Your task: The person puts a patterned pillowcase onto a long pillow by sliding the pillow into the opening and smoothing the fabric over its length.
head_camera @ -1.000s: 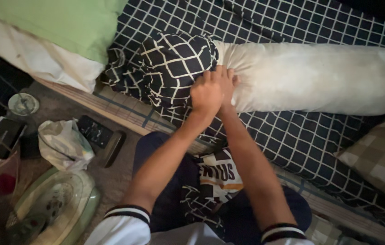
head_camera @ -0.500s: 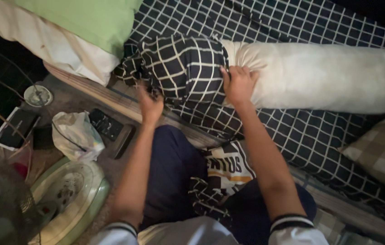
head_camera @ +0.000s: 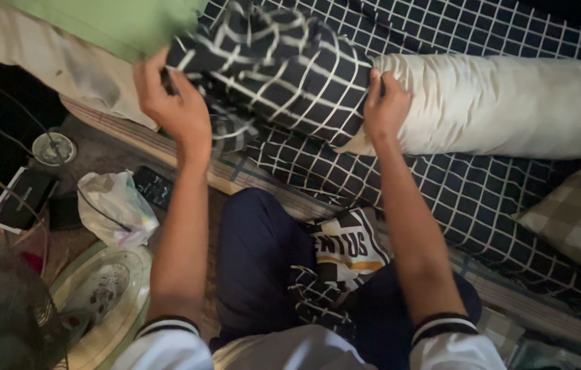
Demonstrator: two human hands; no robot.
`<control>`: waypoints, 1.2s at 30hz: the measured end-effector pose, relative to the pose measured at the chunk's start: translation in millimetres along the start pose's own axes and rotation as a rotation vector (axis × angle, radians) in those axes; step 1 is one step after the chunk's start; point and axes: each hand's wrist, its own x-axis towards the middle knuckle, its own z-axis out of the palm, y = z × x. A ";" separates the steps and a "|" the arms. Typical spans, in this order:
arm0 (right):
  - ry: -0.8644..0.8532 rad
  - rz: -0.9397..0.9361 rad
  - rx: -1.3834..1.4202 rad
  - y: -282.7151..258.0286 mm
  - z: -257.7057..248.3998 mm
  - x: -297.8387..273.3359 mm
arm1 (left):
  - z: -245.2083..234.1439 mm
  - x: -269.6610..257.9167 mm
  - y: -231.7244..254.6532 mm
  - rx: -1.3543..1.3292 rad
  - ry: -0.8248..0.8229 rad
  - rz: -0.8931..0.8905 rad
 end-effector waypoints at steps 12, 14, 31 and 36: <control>-0.150 -0.064 0.166 2.3 18.5 -7.7 | 12.3 -41.2 42.6 0.435 -0.297 0.122; -0.217 0.009 0.300 6.2 12.8 -7.5 | 22.4 -49.8 57.0 0.343 -0.372 0.105; 0.010 -0.143 -0.110 27.1 55.7 -65.7 | 98.0 -155.5 134.4 0.175 -0.500 0.036; -0.050 -0.077 -0.140 41.7 64.4 -75.0 | 115.4 -164.1 143.3 0.182 -0.399 0.039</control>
